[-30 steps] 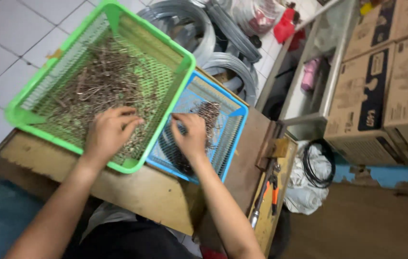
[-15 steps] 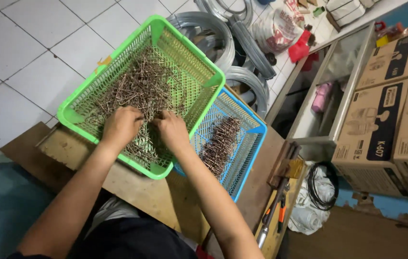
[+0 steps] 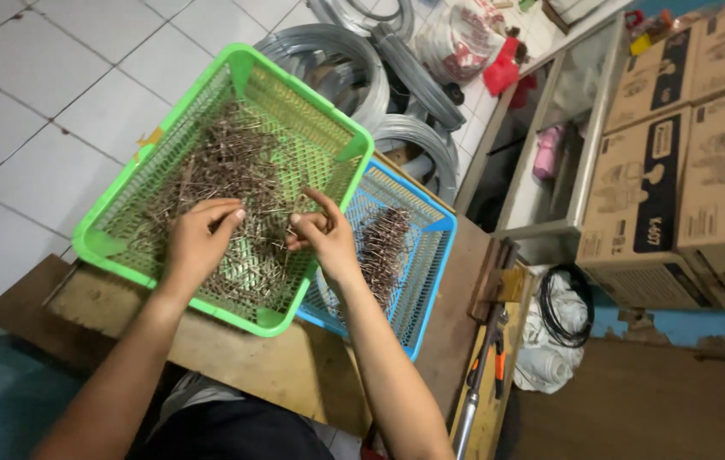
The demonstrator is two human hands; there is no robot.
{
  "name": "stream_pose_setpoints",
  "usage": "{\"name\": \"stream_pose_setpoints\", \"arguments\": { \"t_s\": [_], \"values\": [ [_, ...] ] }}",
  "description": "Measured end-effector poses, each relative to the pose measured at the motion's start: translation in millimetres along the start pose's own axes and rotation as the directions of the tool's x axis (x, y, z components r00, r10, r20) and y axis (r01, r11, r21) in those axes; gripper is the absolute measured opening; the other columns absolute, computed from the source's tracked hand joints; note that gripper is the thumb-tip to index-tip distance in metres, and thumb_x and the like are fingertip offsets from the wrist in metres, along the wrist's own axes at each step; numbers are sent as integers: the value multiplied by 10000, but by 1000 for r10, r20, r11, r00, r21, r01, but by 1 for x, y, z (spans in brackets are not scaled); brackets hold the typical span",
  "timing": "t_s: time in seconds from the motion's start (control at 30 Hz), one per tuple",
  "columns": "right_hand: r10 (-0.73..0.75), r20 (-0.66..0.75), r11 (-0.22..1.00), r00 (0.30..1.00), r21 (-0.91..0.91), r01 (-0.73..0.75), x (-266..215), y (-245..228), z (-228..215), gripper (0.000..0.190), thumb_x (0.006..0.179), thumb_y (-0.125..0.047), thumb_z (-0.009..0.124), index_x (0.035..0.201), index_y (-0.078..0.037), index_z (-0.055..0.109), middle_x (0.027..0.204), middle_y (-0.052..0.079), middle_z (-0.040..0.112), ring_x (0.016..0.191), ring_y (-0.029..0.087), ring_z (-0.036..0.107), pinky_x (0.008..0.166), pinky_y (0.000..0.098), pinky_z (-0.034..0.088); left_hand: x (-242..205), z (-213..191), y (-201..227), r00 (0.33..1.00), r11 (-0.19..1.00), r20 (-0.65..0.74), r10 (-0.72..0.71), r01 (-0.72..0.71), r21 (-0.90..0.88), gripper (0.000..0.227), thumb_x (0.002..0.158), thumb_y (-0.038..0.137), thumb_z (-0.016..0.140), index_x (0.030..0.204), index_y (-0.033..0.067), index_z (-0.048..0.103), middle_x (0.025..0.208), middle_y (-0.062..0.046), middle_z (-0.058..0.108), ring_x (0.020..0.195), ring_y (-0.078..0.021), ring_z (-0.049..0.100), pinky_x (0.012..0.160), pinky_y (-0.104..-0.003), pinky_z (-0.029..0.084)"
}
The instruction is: Cutting metal wire into small pieces using a bolt cutter and sorting them into baskets.
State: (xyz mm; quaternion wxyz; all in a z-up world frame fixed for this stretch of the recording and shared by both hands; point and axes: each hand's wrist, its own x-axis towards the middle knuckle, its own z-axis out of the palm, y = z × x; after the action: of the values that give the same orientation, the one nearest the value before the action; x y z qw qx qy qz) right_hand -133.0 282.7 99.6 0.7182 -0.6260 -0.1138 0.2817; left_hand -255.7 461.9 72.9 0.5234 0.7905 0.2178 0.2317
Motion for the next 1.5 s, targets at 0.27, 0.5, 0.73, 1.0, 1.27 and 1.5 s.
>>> {"name": "stream_pose_setpoints", "arguments": {
  "t_s": [0.27,0.5,0.73,1.0,1.27,1.5],
  "values": [
    [-92,-266,996,959,-35,86,-23,29,-88,393,917,-69,762,1261,27,597,882,166,698,663,267,736,521,331,655,1,68,59,916,948,254,311,-280,-150,195,843,193,825,1019,110,813,1094,-103,785,1044,-352,726,903,-450,560],
    [-106,-504,994,857,-20,112,-68,24,-166,296,929,-89,749,1175,5,614,818,143,704,624,220,723,482,306,639,-6,153,81,740,901,518,429,-389,-191,201,859,90,750,1051,118,802,1131,-98,785,1068,-332,728,904,-449,562],
    [-98,-619,991,780,7,130,-124,3,-225,248,942,-110,735,1140,-15,620,842,143,732,554,131,663,473,256,621,-36,234,115,721,888,536,438,-441,-133,123,891,174,741,982,221,810,1113,51,787,1041,-191,740,863,-344,583],
    [-92,-664,993,742,-114,21,-172,12,-316,429,929,-124,771,1294,16,594,915,130,699,633,149,636,466,267,593,-65,313,131,641,818,533,552,-540,-198,95,809,178,779,885,225,813,1285,62,723,1081,-227,720,849,-373,592],
    [-154,-734,357,661,-665,-656,-273,-7,-352,432,791,-487,820,1016,-119,789,1066,213,725,981,463,704,914,524,542,-41,391,120,635,744,508,582,-667,-19,122,851,297,770,965,304,813,1344,71,665,1257,-214,605,1006,-409,455],
    [127,-815,398,566,-481,-781,-299,-1,-349,347,670,-553,839,783,-225,829,862,94,783,923,368,739,723,397,570,-38,437,109,662,717,457,594,-693,74,98,846,361,798,942,349,810,1366,37,670,1448,-263,470,1214,-594,219]
  ]
}}
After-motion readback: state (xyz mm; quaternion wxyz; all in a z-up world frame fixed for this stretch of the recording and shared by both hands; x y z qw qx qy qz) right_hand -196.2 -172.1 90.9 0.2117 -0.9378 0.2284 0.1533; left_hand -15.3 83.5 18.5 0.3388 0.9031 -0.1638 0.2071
